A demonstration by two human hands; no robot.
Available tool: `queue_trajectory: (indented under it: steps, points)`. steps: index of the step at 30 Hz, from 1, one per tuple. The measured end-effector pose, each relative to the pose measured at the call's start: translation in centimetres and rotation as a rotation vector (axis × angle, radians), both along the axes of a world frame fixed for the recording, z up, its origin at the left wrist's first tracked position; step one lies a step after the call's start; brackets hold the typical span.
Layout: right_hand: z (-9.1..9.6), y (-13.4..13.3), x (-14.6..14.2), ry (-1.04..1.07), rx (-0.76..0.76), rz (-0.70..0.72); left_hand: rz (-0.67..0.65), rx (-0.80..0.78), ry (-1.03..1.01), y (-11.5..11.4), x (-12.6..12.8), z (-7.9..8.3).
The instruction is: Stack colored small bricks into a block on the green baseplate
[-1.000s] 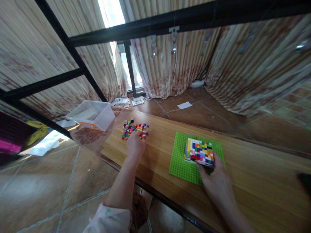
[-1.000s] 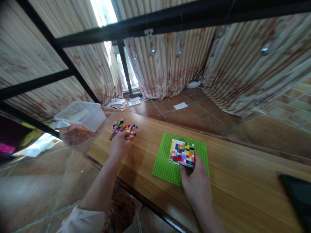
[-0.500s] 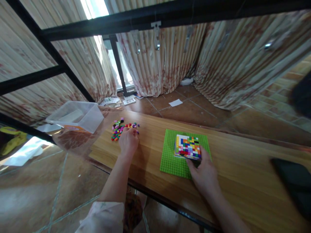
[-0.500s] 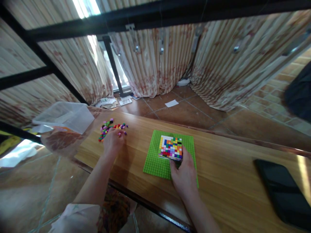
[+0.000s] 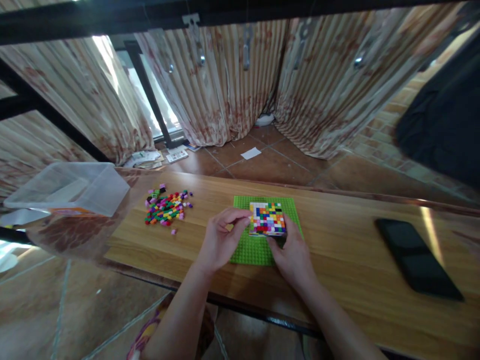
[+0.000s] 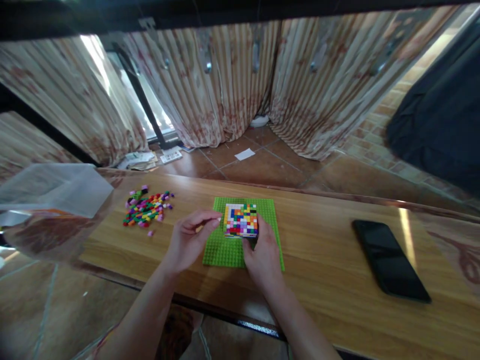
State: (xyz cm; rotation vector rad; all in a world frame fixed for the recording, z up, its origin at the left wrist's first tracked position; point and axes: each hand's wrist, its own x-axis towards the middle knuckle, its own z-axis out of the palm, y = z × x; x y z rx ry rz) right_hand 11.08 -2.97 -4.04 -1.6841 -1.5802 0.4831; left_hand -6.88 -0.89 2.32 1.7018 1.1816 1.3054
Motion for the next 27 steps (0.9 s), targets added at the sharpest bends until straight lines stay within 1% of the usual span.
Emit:
queue_trajectory:
  steps: [4, 9, 11, 14, 17, 20, 27]
  points:
    - [0.2, -0.1, -0.1, -0.008, 0.008, 0.008, -0.012, 0.079, 0.147, -0.5, 0.1, -0.1]
    - [0.3, -0.1, -0.2, -0.002, 0.031, 0.014, 0.039, 0.211, 0.344, -1.2, 0.4, -1.2]
    - [0.3, -0.1, -0.2, 0.001, 0.024, 0.013, 0.064, 0.268, 0.383, -1.4, 0.8, -1.8]
    - [0.3, -0.1, -0.3, 0.009, 0.021, 0.008, 0.075, 0.319, 0.365, -1.5, 1.3, -2.3]
    - [0.3, -0.1, -0.4, 0.018, 0.03, 0.005, 0.103, 0.334, 0.342, -1.3, 1.6, -2.6]
    - [0.4, -0.1, -0.4, 0.016, 0.019, 0.004, 0.118, 0.33, 0.347, -1.1, 1.6, -2.7]
    - [0.5, -0.1, -0.3, -0.006, 0.002, 0.012, 0.103, 0.289, 0.296, -1.1, 1.8, -2.9]
